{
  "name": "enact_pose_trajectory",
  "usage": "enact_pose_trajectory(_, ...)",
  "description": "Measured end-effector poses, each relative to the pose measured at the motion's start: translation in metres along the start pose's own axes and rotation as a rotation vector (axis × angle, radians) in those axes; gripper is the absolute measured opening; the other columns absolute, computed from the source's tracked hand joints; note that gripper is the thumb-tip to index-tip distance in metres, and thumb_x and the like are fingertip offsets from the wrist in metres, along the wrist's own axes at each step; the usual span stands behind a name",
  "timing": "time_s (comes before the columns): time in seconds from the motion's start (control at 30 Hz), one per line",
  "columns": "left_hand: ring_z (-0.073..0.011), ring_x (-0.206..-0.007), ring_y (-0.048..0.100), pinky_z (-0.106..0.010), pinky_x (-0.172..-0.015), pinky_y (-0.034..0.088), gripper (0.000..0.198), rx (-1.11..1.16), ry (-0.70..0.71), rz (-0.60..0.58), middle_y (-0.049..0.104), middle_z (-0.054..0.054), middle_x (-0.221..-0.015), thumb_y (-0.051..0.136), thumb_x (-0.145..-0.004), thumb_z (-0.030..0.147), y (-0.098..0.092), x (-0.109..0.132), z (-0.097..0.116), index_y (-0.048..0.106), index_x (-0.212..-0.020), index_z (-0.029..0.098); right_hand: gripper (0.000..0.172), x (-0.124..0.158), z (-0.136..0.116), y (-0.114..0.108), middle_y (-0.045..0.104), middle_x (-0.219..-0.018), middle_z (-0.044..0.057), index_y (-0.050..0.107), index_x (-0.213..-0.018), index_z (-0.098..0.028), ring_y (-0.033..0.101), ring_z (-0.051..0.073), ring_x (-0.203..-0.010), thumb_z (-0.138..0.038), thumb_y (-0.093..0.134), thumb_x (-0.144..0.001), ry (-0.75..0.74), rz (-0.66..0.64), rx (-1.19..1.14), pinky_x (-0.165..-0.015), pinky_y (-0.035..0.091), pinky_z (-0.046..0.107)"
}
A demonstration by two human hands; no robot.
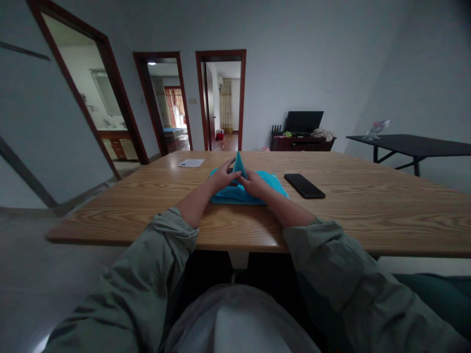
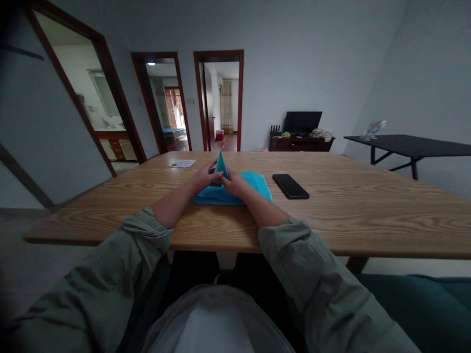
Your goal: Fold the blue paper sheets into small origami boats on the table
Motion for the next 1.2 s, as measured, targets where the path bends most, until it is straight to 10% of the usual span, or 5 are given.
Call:
enact_pose_trajectory(0.27,-0.0278,-0.094,0.061,-0.036,-0.085,0.046,0.025,-0.842,0.147,0.278,0.068,-0.009,-0.095,0.058,-0.080,0.031,-0.023,0.005,0.026,0.067,-0.101,0.021,0.016,-0.004,0.012,-0.012,0.071,-0.096,0.006,0.070,-0.088,-0.025,0.061,0.026,-0.098,-0.025,0.053,-0.087,0.055,0.122,0.226,-0.090,0.041,0.034)
enact_pose_trajectory(0.63,-0.0299,-0.097,0.061,-0.037,-0.085,0.043,0.033,-0.971,0.130,0.385,0.067,-0.011,-0.102,0.057,-0.079,0.027,-0.039,0.004,0.020,0.063,-0.111,0.024,0.023,-0.001,0.017,-0.030,0.071,-0.096,0.008,0.069,-0.102,-0.026,0.062,0.027,-0.096,-0.027,0.050,-0.088,0.129,0.223,0.345,-0.084,0.043,0.033)
enact_pose_trajectory(0.83,-0.0243,-0.095,0.062,-0.033,-0.084,0.045,0.031,-0.808,0.131,0.456,0.067,-0.008,-0.102,0.055,-0.079,0.022,-0.060,0.004,0.015,0.064,-0.108,0.024,0.029,0.002,0.035,-0.050,0.070,-0.095,0.010,0.069,-0.105,-0.021,0.065,0.028,-0.090,-0.020,0.051,-0.083,0.186,0.315,0.323,-0.084,0.046,0.037)
enact_pose_trajectory(1.0,-0.0128,-0.055,0.061,-0.026,-0.058,0.049,0.033,-0.342,-0.053,0.372,0.064,-0.004,-0.085,0.048,-0.081,0.018,-0.066,-0.003,-0.008,0.064,-0.110,0.020,0.047,-0.003,0.064,-0.044,0.070,-0.094,0.005,0.057,-0.127,-0.024,0.065,0.015,-0.060,-0.015,0.046,-0.082,0.283,0.269,-0.114,-0.057,0.051,0.028)
enact_pose_trajectory(1.2,-0.0156,-0.069,0.067,-0.027,-0.060,0.052,0.044,0.056,-0.200,0.156,0.064,-0.008,-0.102,0.054,-0.074,0.015,-0.062,0.003,-0.018,0.059,-0.117,0.020,0.046,-0.007,0.066,-0.039,0.070,-0.087,0.005,0.065,-0.115,-0.019,0.066,0.012,-0.064,-0.006,0.046,-0.076,0.269,0.192,-0.317,-0.056,0.052,0.023)
Point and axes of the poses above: each hand's wrist, its own x-axis away from the middle knuckle, its own y-axis out of the palm, z = x × y, the point moved 9 cm from there along -x, towards the middle knuckle
